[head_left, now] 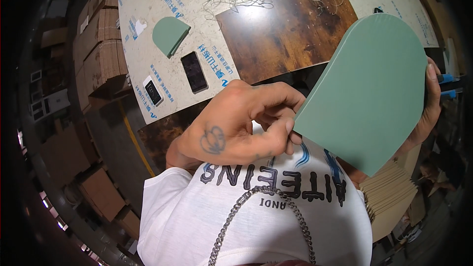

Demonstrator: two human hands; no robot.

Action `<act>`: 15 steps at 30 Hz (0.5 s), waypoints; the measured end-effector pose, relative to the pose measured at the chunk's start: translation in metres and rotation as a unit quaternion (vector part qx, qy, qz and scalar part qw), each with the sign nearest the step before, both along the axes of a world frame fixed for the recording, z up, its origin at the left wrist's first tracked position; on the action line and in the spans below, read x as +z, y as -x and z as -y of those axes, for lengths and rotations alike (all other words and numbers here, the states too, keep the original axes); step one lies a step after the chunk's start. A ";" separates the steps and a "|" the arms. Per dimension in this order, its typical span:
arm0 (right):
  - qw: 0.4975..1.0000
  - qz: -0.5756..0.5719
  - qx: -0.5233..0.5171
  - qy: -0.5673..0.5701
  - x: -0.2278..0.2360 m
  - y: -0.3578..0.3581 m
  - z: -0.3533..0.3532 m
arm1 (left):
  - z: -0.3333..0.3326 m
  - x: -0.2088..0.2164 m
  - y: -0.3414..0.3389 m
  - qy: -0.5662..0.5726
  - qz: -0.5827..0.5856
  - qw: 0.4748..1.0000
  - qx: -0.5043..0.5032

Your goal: The person uses a utility knife to trim the edges of light green foam pieces on a wooden work surface. They repeatedly pick up a piece, cut along its curved edge, and place the finished piece into a growing stack on the table.

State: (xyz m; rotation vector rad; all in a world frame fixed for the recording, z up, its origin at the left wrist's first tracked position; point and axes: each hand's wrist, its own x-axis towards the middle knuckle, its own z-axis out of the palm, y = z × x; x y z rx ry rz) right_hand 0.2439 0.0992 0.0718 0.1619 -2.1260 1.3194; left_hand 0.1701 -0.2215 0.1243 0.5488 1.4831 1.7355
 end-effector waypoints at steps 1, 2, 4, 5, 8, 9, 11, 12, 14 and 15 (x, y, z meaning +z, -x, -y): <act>1.000 -0.002 -0.012 -0.027 0.004 0.002 0.007 | 0.000 -0.001 0.000 0.015 -0.008 1.000 0.000; 1.000 0.002 -0.015 -0.027 0.005 0.001 0.009 | -0.001 -0.002 0.000 0.016 -0.011 1.000 0.002; 1.000 0.016 -0.012 -0.003 0.003 0.000 0.009 | -0.001 -0.004 -0.001 0.016 -0.017 1.000 0.007; 0.999 0.031 -0.005 0.019 0.002 -0.001 0.007 | -0.001 -0.003 0.000 0.010 -0.012 1.000 0.006; 0.996 0.062 0.011 0.059 -0.002 -0.002 0.002 | -0.001 -0.005 0.001 -0.018 -0.007 1.000 0.007; 0.997 0.060 0.013 0.056 -0.002 0.000 0.003 | -0.001 -0.009 0.001 -0.035 -0.012 0.999 0.008; 1.000 0.026 -0.002 0.017 -0.002 0.006 0.014 | -0.001 -0.012 0.002 -0.055 -0.009 0.998 0.009; 1.000 0.016 -0.012 0.004 -0.002 0.008 0.018 | -0.002 -0.011 0.003 -0.058 -0.001 0.998 0.009; 0.999 0.023 -0.029 0.016 -0.005 0.008 0.022 | -0.002 -0.009 0.003 -0.071 0.036 0.997 0.014; 0.999 0.028 -0.035 0.026 -0.006 0.008 0.022 | -0.003 -0.009 0.003 -0.080 0.065 0.994 0.018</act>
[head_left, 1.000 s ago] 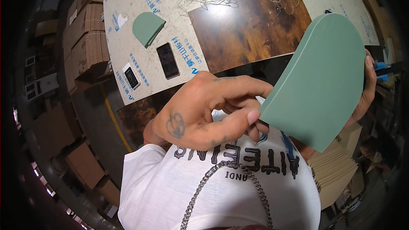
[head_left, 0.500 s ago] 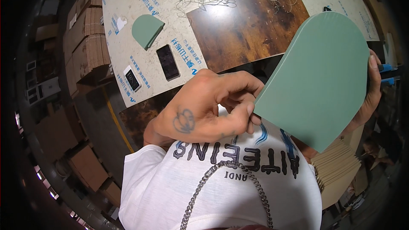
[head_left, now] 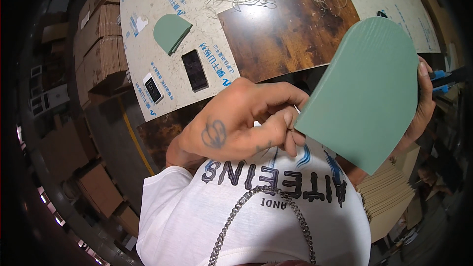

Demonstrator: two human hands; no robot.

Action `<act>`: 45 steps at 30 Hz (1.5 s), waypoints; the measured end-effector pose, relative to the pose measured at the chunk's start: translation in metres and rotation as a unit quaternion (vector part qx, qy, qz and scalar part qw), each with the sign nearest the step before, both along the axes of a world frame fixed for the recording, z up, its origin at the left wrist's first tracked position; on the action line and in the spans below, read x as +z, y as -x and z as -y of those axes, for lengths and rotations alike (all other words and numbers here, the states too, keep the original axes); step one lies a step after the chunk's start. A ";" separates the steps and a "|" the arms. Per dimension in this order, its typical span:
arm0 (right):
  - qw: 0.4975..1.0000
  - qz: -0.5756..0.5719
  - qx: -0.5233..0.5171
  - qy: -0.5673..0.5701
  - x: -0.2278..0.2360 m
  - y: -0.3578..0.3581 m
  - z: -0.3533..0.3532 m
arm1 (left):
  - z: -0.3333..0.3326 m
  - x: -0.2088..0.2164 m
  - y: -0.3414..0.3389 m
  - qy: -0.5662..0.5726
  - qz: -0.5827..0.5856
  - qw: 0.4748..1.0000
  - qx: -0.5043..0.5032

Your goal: The person uses a utility knife to trim the edges of light green foam pieces on a wooden work surface. They repeatedly pick up a piece, cut along its curved edge, and place the finished piece into a growing stack on the table.

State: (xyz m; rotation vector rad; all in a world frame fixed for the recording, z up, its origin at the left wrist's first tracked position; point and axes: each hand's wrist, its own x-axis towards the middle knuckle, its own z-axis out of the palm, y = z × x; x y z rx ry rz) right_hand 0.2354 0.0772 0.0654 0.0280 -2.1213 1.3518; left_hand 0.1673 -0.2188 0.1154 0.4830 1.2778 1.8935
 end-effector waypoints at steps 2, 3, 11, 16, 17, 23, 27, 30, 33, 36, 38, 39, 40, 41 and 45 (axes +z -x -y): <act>1.000 0.003 0.002 0.014 -0.002 0.001 -0.001 | 0.001 0.000 0.000 -0.016 0.028 0.999 0.000; 1.000 -0.001 0.006 0.005 -0.002 0.002 0.000 | 0.002 0.000 0.001 -0.023 0.027 0.999 -0.002; 0.998 -0.018 0.013 -0.053 0.004 0.007 0.009 | 0.006 -0.003 0.002 -0.030 0.006 0.999 -0.014; 0.999 -0.011 0.005 -0.036 0.005 0.008 0.012 | 0.008 -0.004 0.004 -0.036 -0.005 0.999 -0.014; 0.999 -0.008 -0.003 -0.045 0.006 0.008 0.013 | 0.008 -0.004 0.004 -0.035 -0.010 0.999 -0.013; 0.996 0.010 -0.048 -0.074 0.005 0.007 0.020 | 0.009 -0.006 0.007 -0.027 -0.029 0.999 -0.009; 0.991 -0.008 -0.043 -0.124 0.009 0.011 0.024 | 0.010 -0.008 0.007 -0.016 -0.030 0.999 -0.009; 0.989 -0.012 -0.029 -0.142 0.009 0.013 0.024 | 0.012 -0.010 0.007 -0.021 -0.014 1.000 -0.011; 0.992 -0.007 -0.012 -0.122 0.007 0.014 0.020 | 0.013 -0.007 0.006 -0.033 0.045 0.998 -0.009; 0.994 -0.018 0.007 -0.110 0.007 0.017 0.018 | 0.013 -0.007 0.010 -0.034 0.026 0.999 -0.014; 0.993 -0.018 0.017 -0.119 0.009 0.020 0.019 | 0.014 -0.007 0.011 -0.039 0.007 0.999 -0.011; 0.992 -0.017 0.020 -0.122 0.009 0.020 0.019 | 0.015 -0.009 0.011 -0.046 0.009 0.999 -0.007; 0.992 -0.012 0.020 -0.123 0.008 0.019 0.018 | 0.016 -0.010 0.010 -0.052 0.010 0.999 -0.003; 0.992 -0.012 0.021 -0.122 0.008 0.020 0.018 | 0.016 -0.011 0.010 -0.055 0.001 0.998 -0.004; 0.993 -0.014 0.026 -0.113 0.007 0.022 0.017 | 0.018 -0.013 0.011 -0.060 -0.011 0.998 -0.008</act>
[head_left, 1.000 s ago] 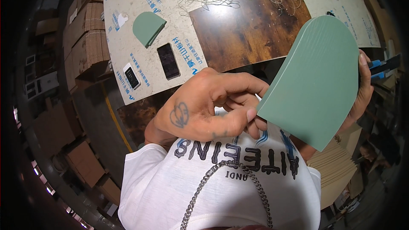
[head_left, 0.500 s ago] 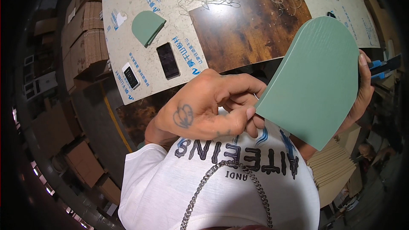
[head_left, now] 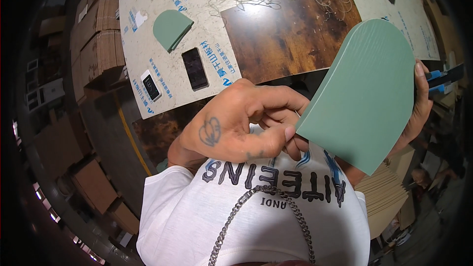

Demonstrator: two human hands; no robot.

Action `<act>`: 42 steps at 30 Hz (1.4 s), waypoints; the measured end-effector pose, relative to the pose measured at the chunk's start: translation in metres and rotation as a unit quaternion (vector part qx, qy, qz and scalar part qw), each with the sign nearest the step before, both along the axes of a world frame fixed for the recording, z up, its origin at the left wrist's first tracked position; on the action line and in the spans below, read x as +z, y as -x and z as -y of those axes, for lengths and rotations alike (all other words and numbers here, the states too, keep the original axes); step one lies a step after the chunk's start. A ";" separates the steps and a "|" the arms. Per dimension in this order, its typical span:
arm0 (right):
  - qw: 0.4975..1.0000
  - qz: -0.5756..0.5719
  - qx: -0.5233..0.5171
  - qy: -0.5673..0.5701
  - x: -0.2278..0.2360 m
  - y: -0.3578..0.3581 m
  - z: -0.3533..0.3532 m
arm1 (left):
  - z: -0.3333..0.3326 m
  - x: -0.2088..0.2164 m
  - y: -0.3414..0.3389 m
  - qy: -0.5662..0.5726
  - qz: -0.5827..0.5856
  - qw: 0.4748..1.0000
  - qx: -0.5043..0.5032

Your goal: The person uses a utility knife to trim the edges of light green foam pieces on a wooden work surface. They repeatedly pick up a piece, cut along its curved edge, and place the finished piece into a growing stack on the table.

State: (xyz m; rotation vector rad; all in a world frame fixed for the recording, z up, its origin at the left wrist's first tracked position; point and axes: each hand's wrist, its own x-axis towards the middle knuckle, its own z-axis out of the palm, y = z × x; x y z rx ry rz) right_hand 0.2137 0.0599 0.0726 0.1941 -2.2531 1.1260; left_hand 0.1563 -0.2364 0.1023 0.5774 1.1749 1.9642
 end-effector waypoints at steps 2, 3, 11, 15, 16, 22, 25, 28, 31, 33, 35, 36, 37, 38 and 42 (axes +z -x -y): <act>1.000 0.003 0.008 0.004 0.000 0.000 -0.002 | -0.001 -0.001 0.000 -0.006 0.004 1.000 0.000; 1.000 0.004 0.012 0.005 -0.001 0.000 -0.003 | -0.001 -0.002 0.000 -0.013 0.005 1.000 0.000; 1.000 0.002 -0.015 0.013 -0.003 -0.001 -0.002 | -0.004 0.004 -0.003 0.059 0.006 0.998 0.008; 0.999 -0.007 -0.039 -0.002 -0.001 -0.001 0.001 | -0.006 0.005 -0.003 0.088 -0.018 0.996 -0.004; 0.998 -0.012 -0.054 -0.010 -0.002 -0.002 0.004 | -0.007 0.005 -0.003 0.092 -0.028 0.995 -0.006; 0.998 -0.026 -0.045 0.018 0.000 -0.001 0.009 | -0.010 0.004 -0.002 0.082 -0.007 0.996 -0.023; 0.996 -0.023 -0.058 0.064 -0.002 -0.002 0.010 | -0.011 0.001 -0.002 0.082 -0.027 0.996 -0.029; 0.995 -0.036 -0.058 0.070 -0.003 0.004 0.008 | -0.012 -0.005 -0.003 0.068 -0.108 0.992 -0.019; 0.995 -0.040 -0.087 0.034 0.004 0.005 0.012 | -0.015 -0.004 -0.004 0.117 -0.140 0.983 -0.018; 0.995 -0.025 -0.082 0.044 0.005 0.002 0.012 | -0.016 0.001 -0.002 0.162 -0.160 0.973 -0.032; 0.995 -0.005 -0.053 0.084 0.003 -0.002 0.004 | -0.015 0.002 -0.001 0.180 -0.178 0.967 -0.040; 0.994 0.002 -0.043 0.102 0.002 -0.004 0.001 | -0.015 0.000 -0.001 0.176 -0.185 0.966 -0.042; 0.992 0.001 -0.036 0.118 -0.001 -0.001 -0.001 | -0.015 -0.002 -0.001 0.175 -0.193 0.965 -0.040; 0.992 0.000 -0.035 0.125 -0.002 0.000 0.001 | -0.014 -0.003 -0.002 0.177 -0.203 0.962 -0.043; 0.989 -0.003 -0.054 0.135 -0.002 0.002 0.010 | -0.013 -0.005 0.001 0.165 -0.218 0.961 -0.051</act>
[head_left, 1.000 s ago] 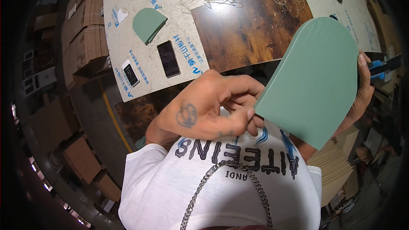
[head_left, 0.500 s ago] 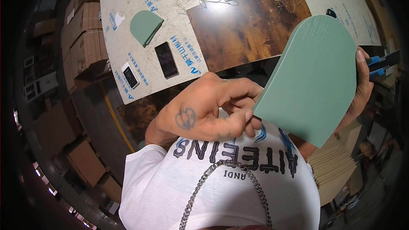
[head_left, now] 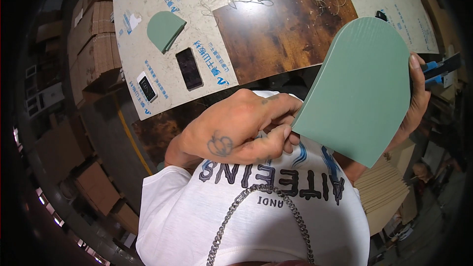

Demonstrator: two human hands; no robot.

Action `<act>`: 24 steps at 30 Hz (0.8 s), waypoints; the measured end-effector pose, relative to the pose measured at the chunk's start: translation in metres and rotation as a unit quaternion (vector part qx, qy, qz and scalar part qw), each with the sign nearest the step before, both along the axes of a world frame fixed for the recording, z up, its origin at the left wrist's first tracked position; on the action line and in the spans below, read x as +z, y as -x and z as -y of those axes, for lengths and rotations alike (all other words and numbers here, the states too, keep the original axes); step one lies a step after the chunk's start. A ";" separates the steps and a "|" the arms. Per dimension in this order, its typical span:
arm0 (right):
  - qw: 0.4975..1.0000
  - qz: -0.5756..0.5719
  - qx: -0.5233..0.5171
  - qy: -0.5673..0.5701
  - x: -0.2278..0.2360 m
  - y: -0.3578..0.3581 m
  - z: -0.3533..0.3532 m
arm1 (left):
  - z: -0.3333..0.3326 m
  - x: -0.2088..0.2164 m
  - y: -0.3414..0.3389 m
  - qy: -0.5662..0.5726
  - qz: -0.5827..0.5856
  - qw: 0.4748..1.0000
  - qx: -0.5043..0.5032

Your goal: The person uses a utility knife to trim the edges of light green foam pieces on a wooden work surface. They repeatedly pick up a piece, cut along its curved edge, and place the finished piece into a growing stack on the table.

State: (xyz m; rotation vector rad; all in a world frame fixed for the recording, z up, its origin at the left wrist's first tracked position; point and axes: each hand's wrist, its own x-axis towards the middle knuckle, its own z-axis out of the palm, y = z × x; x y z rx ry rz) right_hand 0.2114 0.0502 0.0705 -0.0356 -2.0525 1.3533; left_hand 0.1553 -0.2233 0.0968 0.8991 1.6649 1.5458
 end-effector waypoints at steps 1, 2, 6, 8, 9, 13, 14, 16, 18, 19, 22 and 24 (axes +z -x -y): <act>1.000 0.002 0.003 0.010 -0.001 0.001 -0.001 | 0.000 -0.001 0.000 -0.007 0.002 1.000 0.000; 1.000 0.002 0.006 0.014 -0.002 0.002 -0.002 | 0.000 -0.002 0.001 -0.006 0.007 1.000 -0.002; 1.000 0.007 -0.011 -0.005 -0.003 0.006 0.000 | -0.001 -0.003 0.003 -0.012 0.017 1.000 -0.005; 0.998 0.016 -0.056 -0.032 0.001 0.007 0.015 | -0.001 -0.001 0.005 -0.016 0.018 1.000 -0.005; 0.996 0.022 -0.072 -0.042 0.001 0.008 0.019 | -0.002 0.000 0.006 -0.015 0.020 1.000 -0.005; 0.997 0.035 -0.062 0.000 0.000 0.013 0.018 | -0.002 0.003 0.010 -0.013 0.028 0.999 -0.009; 0.996 0.035 -0.077 0.018 0.001 0.015 0.020 | -0.002 0.002 0.012 -0.022 0.034 0.999 -0.006; 0.990 0.032 -0.127 0.047 0.007 0.023 0.037 | -0.005 -0.002 0.014 -0.038 0.046 0.998 0.001; 0.988 0.035 -0.124 0.081 0.007 0.028 0.036 | -0.009 -0.003 0.016 -0.058 0.138 0.989 0.022; 0.991 0.037 -0.087 0.098 0.005 0.030 0.023 | -0.012 -0.001 0.022 -0.072 0.181 0.981 0.027; 0.941 0.148 -0.088 0.290 0.010 0.041 -0.006 | -0.020 0.006 0.034 -0.085 0.311 0.946 0.039; 0.881 0.226 -0.098 0.405 0.009 0.052 -0.036 | -0.030 0.002 0.043 -0.127 0.372 0.919 0.033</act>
